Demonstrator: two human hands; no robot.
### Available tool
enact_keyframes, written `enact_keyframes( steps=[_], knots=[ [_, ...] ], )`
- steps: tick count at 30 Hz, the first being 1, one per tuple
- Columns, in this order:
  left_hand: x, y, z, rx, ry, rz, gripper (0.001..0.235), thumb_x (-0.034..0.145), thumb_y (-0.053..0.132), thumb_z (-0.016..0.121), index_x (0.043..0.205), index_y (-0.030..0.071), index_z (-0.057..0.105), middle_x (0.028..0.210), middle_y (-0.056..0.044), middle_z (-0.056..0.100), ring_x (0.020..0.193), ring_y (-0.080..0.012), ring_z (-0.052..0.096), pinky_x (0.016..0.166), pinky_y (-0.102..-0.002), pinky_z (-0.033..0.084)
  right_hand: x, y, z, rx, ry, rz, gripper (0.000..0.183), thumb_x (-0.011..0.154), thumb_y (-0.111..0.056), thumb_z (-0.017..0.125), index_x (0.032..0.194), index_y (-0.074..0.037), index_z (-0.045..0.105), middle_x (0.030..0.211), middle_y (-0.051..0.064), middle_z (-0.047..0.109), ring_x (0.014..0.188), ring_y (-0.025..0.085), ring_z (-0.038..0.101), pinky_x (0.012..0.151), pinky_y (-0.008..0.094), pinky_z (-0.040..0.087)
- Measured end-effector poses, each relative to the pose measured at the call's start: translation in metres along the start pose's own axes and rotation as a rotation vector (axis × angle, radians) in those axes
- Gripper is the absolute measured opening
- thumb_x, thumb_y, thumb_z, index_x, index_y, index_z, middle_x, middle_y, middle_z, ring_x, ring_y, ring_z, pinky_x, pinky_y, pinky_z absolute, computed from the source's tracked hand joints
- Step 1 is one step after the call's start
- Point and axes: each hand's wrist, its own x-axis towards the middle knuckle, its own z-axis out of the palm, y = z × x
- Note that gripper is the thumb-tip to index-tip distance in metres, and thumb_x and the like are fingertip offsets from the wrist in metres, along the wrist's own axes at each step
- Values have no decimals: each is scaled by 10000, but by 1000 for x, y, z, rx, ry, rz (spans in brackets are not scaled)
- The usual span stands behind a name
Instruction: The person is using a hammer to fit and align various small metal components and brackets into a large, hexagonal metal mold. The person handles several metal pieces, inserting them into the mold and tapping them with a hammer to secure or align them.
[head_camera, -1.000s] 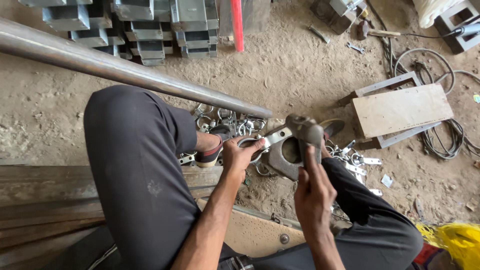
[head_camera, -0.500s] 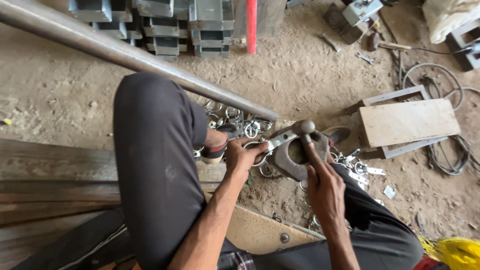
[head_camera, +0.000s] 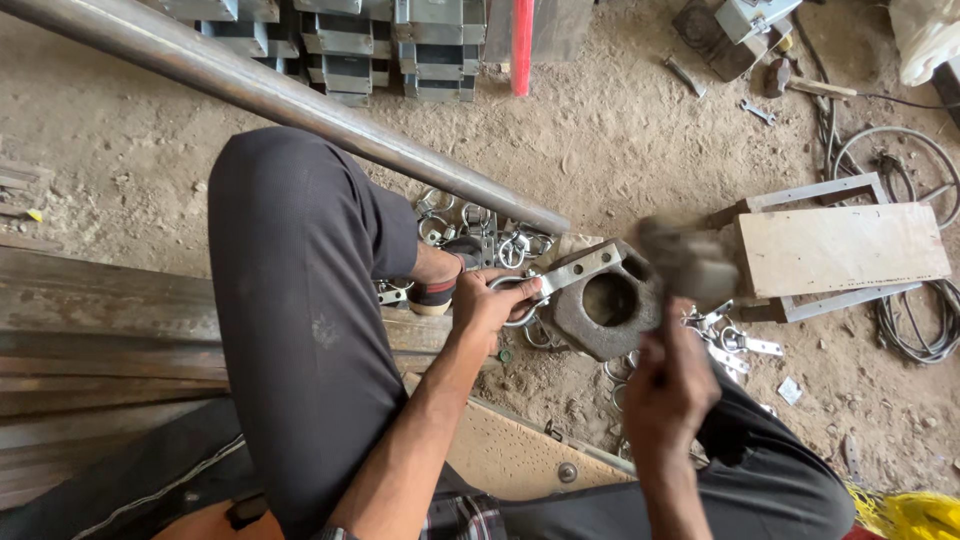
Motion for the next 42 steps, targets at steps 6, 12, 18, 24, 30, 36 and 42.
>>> enact_keyframes(
  steps=[6, 12, 18, 24, 30, 36, 42],
  knots=[
    [11, 12, -6, 329, 20, 139, 458, 638, 142, 964, 1022, -7, 766, 814, -151, 787, 620, -187, 706, 501, -275, 546, -10, -22, -1, -215, -472, 313, 613, 964, -118, 581, 1551, -271, 495, 865, 173, 715, 662, 355, 657, 566, 474, 520],
    [18, 9, 13, 950, 1, 569, 539, 655, 515, 940, 917, 73, 778, 789, -109, 743, 559, -187, 643, 454, -333, 477, 6, -24, 4, -45, -382, 319, 560, 985, -98, 553, 1524, -246, 502, 924, 207, 715, 653, 344, 676, 571, 478, 521],
    [32, -5, 16, 982, -47, 263, 536, 719, 634, 815, 815, 107, 786, 705, -64, 750, 529, -201, 634, 461, -377, 478, 6, -21, -9, 5, -366, 354, 534, 1004, -101, 582, 1524, -219, 549, 769, 217, 657, 524, 287, 583, 544, 439, 503],
    [29, 2, 5, 1044, -20, 249, 526, 647, 631, 880, 793, 128, 820, 718, -71, 744, 567, -189, 644, 470, -370, 463, 24, -9, -37, 14, -184, 298, 495, 1063, -161, 491, 1542, -40, 498, 737, 152, 697, 445, 166, 583, 419, 341, 454],
    [26, 10, 9, 1063, -26, 187, 529, 646, 624, 880, 821, 127, 827, 748, -81, 753, 588, -206, 669, 471, -383, 478, 22, -3, -35, -8, 199, -113, 432, 1265, -176, 487, 1655, -31, 371, 1017, 179, 706, 797, 225, 694, 681, 374, 558],
    [24, 9, 8, 1047, -65, 109, 603, 641, 674, 860, 867, 118, 803, 784, -93, 789, 634, -249, 715, 545, -398, 525, 4, -7, 4, -177, -516, 352, 627, 1006, -85, 554, 1607, -221, 436, 874, 191, 729, 588, 305, 672, 531, 448, 532],
    [15, 16, 8, 1082, 1, 141, 625, 629, 675, 876, 865, 101, 806, 835, -109, 762, 686, -255, 716, 575, -414, 549, 11, -10, -13, -113, -418, 144, 597, 1005, -103, 580, 1576, -259, 504, 969, 203, 738, 670, 298, 675, 538, 425, 540]
  ],
)
